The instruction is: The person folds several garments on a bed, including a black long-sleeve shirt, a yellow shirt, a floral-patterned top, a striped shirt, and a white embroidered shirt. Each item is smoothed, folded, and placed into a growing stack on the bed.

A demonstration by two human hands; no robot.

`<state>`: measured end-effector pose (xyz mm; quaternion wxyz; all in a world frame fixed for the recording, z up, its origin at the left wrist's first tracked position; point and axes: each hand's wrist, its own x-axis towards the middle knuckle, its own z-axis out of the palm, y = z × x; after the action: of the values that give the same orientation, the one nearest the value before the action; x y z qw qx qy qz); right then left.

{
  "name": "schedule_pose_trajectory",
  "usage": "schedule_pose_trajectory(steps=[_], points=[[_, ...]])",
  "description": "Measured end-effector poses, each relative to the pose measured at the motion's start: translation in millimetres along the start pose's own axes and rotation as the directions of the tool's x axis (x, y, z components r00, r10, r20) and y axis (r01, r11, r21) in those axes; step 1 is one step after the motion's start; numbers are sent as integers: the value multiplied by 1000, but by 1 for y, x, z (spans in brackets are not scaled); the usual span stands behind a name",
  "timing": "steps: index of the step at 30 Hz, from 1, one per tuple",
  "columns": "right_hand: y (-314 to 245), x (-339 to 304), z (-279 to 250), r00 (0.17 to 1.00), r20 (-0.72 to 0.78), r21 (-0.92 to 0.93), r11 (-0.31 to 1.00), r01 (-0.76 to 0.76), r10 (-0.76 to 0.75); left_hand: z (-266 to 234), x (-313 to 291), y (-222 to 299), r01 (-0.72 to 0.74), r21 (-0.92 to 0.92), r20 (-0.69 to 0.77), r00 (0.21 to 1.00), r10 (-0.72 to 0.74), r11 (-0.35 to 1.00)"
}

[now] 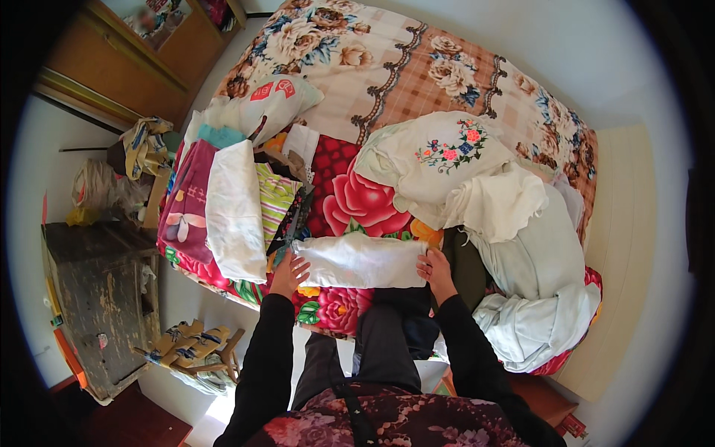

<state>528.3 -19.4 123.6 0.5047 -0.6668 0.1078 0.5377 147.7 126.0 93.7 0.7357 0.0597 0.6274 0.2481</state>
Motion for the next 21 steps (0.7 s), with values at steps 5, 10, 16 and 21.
schedule_pose_trajectory(steps=[5,10,16,21], points=[[55,27,-24,964,-92,-556,817,156,-247,-32,28,-29,-124,656,-89,967,240,744],[60,8,-7,898,-87,-833,526,172,-431,-55,40,-67,-234,623,-53,939,339,746],[77,47,-22,960,-199,-647,762,21,-196,-6,1,-50,-225,385,9,971,241,895],[39,19,-6,971,-168,-384,896,-224,170,-16,5,-47,-50,459,46,998,32,887]])
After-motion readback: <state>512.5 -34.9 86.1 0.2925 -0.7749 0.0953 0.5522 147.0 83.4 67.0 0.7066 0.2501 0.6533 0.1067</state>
